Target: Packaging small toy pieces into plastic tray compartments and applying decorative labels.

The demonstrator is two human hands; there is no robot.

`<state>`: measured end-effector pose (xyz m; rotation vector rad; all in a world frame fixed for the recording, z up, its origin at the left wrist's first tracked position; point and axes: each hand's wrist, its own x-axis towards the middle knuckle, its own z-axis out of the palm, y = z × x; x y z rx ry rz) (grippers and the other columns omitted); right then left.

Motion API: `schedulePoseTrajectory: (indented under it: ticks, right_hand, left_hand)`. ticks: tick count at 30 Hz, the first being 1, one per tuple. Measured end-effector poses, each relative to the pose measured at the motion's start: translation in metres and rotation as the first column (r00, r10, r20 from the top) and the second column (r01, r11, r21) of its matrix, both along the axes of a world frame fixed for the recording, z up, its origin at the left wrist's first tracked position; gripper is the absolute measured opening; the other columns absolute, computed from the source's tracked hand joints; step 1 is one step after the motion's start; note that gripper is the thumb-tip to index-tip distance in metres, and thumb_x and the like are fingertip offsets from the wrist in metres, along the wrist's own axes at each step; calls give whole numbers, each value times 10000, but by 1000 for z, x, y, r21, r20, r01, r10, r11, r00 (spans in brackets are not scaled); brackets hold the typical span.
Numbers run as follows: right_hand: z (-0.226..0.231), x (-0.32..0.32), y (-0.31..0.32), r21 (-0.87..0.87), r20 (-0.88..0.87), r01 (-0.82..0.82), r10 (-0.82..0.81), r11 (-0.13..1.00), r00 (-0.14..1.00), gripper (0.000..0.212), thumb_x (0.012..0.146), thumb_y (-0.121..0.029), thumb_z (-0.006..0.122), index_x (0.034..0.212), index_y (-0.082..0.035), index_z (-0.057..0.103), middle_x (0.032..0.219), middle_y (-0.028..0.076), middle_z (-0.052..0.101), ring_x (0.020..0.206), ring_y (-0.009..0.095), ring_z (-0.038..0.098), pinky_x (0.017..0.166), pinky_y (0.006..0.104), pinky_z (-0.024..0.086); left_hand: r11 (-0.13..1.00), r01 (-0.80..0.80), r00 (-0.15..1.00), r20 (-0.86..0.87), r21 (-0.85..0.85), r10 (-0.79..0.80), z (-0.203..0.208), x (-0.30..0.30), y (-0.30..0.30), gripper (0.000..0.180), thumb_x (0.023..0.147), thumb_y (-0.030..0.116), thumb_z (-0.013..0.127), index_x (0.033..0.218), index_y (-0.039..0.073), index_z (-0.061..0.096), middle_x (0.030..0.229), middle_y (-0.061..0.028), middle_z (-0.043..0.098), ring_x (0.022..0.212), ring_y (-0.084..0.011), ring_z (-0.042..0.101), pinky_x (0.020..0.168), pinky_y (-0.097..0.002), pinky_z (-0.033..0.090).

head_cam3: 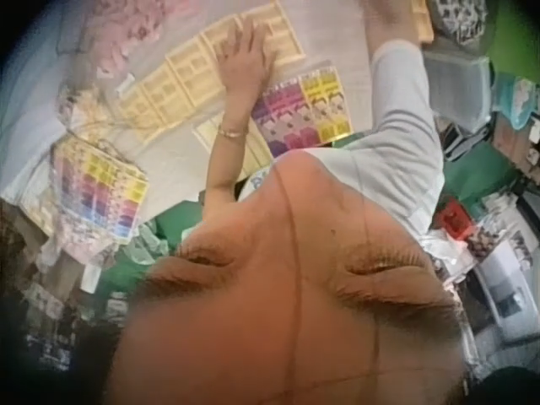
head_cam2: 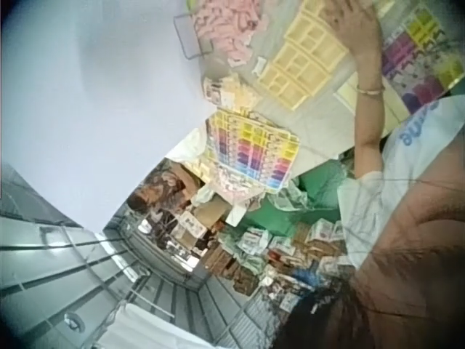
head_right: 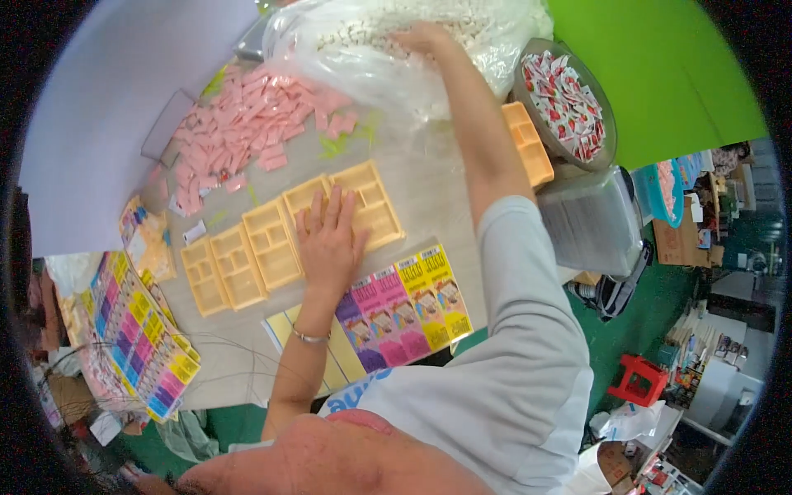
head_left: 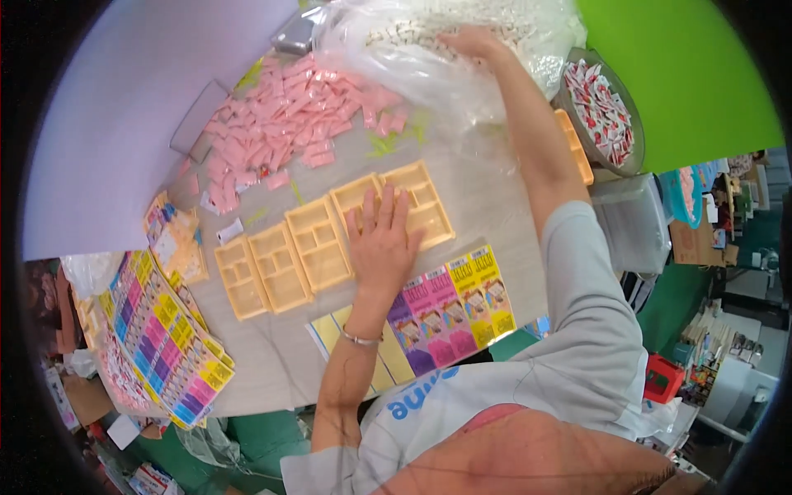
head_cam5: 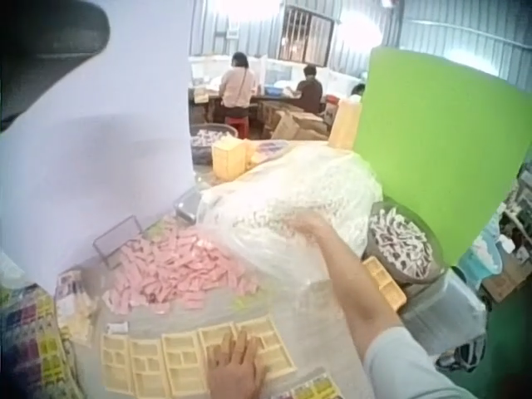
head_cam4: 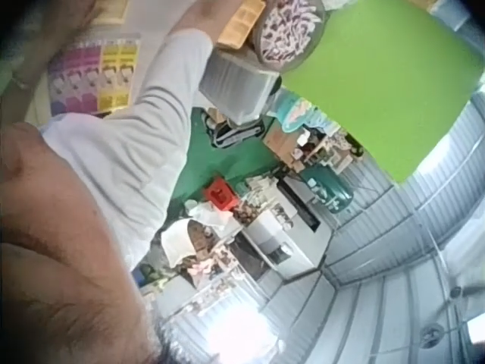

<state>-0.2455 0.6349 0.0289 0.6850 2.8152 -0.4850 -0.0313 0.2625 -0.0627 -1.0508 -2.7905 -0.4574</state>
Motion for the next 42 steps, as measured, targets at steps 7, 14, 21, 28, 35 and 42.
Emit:
schedulePoseTrajectory:
  ticks: [7,14,21,28,35,42]
  right_hand:
    - [-50,-22,8,268,-295,46,37,962,955,822,845,-650,675,1422,-96,487,1254,196,670,1174,350,652,1004,510,499]
    - [-13,-5,16,390,-136,-39,100,920,986,511,917,-491,672,1226,-87,621,1119,145,721,1030,312,685,852,444,545]
    - [-20,14,32,-721,-630,-196,-512,664,584,291,973,-386,652,875,-114,679,741,5,606,606,157,534,561,307,448]
    - [-45,189,-141,-939,-102,-268,-571,-214,815,206,1016,-267,584,1008,-65,619,801,41,596,606,101,487,535,222,417]
    - [-77,242,-198,-959,-235,-283,-603,17,763,138,983,-193,552,969,-61,589,806,56,626,689,137,587,604,271,481]
    - [-87,245,-192,-891,-350,-453,-590,-31,728,151,965,-149,486,1010,-38,578,826,85,646,776,174,640,732,289,520]
  left_hand:
    - [996,75,991,111,53,-80,20,-1,0,869,820,597,712,1513,140,459,1600,-66,391,1470,-332,309,1170,-538,223]
    - [995,54,992,111,86,-63,15,3,-6,850,815,600,714,1496,147,479,1600,-67,388,1462,-330,320,1159,-546,234]
    - [995,74,995,66,66,-78,13,-1,-7,778,806,584,731,1424,148,546,1566,-72,433,1437,-333,353,1146,-529,254]
    - [995,75,996,38,62,-77,16,-5,0,728,811,590,726,1370,146,585,1542,-76,463,1420,-326,375,1138,-515,263]
    - [990,82,996,24,116,-85,10,7,0,773,765,621,752,1356,147,592,1515,-64,495,1428,-309,380,1144,-548,236]
    - [985,72,997,-13,153,-71,7,10,4,776,739,632,766,1325,145,619,1488,-61,526,1417,-303,390,1145,-530,241]
